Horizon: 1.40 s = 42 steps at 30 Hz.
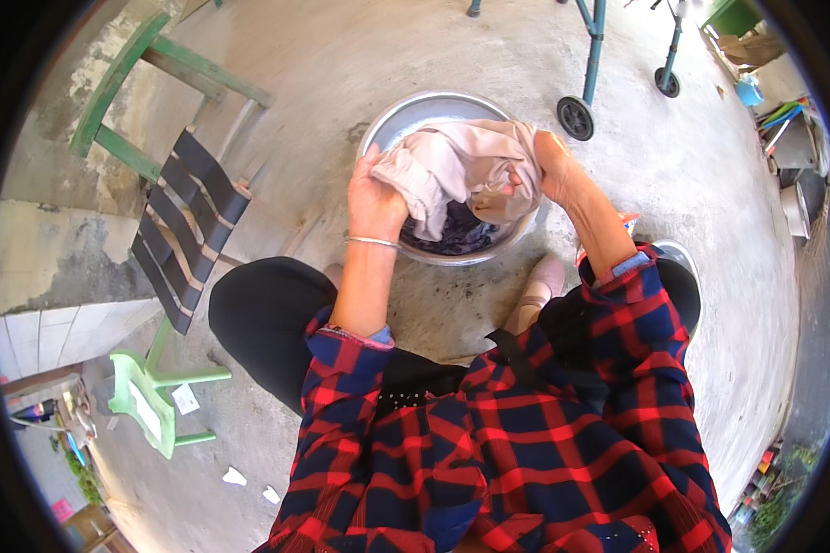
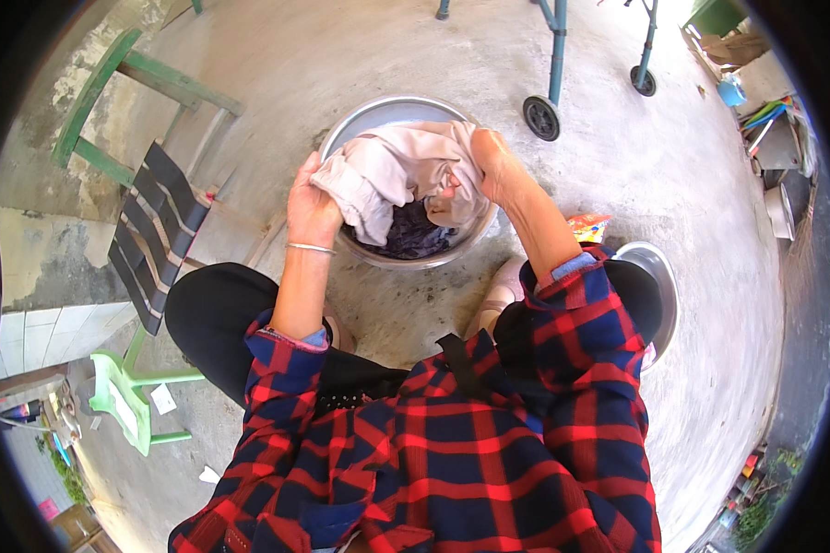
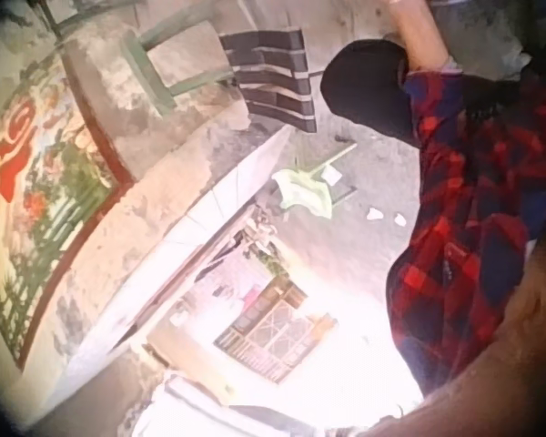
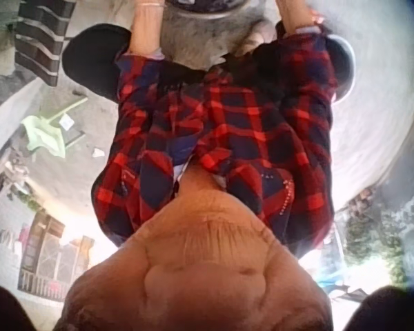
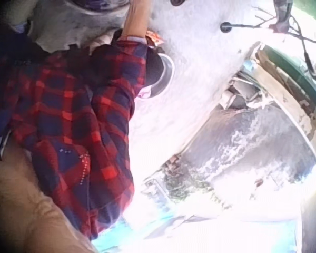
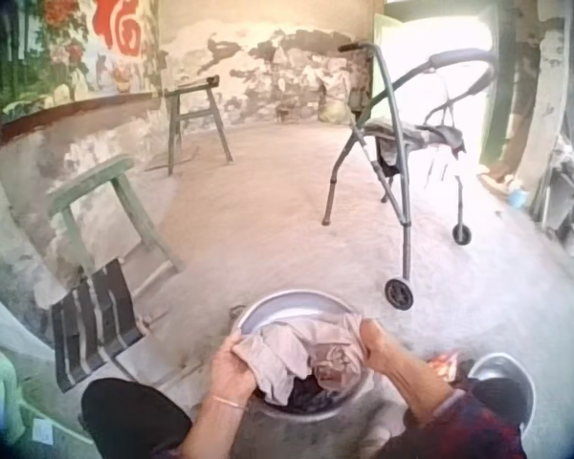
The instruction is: The person washes a light-colored cloth by hand in a metal basin filled with soapy water. They repeatedly scrub, wring, and rinse the cloth, occasionally lifting it to inspect it before continuing to wash it in the basin.
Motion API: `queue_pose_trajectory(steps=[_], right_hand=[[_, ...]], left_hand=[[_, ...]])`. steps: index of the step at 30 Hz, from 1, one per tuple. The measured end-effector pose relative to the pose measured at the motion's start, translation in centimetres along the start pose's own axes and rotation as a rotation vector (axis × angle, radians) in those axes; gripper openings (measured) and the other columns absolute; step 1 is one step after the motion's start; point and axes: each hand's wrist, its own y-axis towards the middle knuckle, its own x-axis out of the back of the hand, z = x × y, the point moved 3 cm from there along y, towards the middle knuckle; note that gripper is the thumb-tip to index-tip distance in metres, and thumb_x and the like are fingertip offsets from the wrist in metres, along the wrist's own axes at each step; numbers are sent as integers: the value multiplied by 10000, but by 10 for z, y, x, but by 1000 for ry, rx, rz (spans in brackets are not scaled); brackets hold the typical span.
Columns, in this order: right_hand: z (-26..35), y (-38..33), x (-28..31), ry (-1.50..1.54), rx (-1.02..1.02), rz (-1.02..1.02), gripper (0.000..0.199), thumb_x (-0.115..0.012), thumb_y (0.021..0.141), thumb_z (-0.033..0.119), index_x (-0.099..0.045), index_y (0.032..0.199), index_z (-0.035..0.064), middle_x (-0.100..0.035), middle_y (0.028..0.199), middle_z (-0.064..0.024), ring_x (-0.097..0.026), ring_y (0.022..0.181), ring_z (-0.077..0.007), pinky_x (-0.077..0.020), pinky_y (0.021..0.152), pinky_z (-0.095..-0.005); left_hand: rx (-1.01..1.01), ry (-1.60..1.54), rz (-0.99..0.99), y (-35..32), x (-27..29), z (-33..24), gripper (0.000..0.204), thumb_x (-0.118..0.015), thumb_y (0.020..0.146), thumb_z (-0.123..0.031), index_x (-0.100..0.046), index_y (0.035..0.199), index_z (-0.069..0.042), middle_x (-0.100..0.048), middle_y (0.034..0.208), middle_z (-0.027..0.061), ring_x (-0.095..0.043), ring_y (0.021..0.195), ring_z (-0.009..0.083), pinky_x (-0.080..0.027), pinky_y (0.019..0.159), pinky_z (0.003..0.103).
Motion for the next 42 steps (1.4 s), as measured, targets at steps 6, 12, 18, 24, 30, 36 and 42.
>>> queue_pose_trajectory(steps=[6,12,18,24,30,36,42], right_hand=[[7,-9,-26,-76,145,-161,340,-341,946,225,-613,940,22,-632,742,-90,-562,513,-178,-448,400,-323],[28,-13,-32,-39,194,-10,276,-523,935,283,-609,970,24,-593,705,-35,-467,474,-109,-337,386,-241],[66,-27,-52,-145,345,37,123,-616,880,116,-619,957,21,-586,695,3,-428,448,-32,-250,349,-176],[87,-32,-86,-256,315,243,119,-600,895,134,-609,849,25,-575,653,-15,-438,410,-42,-253,308,-178],[108,-23,-74,-381,364,422,199,-708,755,159,-638,882,23,-605,728,-9,-556,598,-67,-437,521,-208],[86,-12,-35,-544,323,243,324,-676,690,49,-655,1011,12,-673,884,-40,-607,775,-116,-486,695,-243],[71,-6,-33,-630,263,296,343,-651,737,12,-633,1080,-2,-670,944,-47,-607,842,-116,-470,792,-238]], left_hand=[[-82,-19,-113,0,-17,4,432,-449,989,-245,-451,1239,107,-533,1272,270,-517,1207,381,-397,1060,516],[-185,354,-349,6,-11,10,435,-512,953,-206,-467,1269,90,-546,1277,246,-554,1160,360,-420,1037,499],[-38,1179,-586,2,64,-4,628,-638,879,-313,-429,1354,41,-528,1329,181,-535,1195,304,-420,1017,383],[-400,1438,-34,8,-77,41,824,-596,872,-551,-394,1392,55,-500,1339,161,-470,1233,230,-335,1061,310],[5,1263,-55,9,-68,35,617,-596,907,-476,-578,1221,55,-645,1111,136,-618,986,194,-481,859,299],[-192,837,-174,4,-41,22,475,-620,916,-377,-626,1114,55,-668,1078,149,-659,930,200,-528,840,318],[-233,511,-109,4,-54,17,472,-580,921,-316,-565,1181,78,-626,1176,207,-617,1087,294,-473,987,434]])
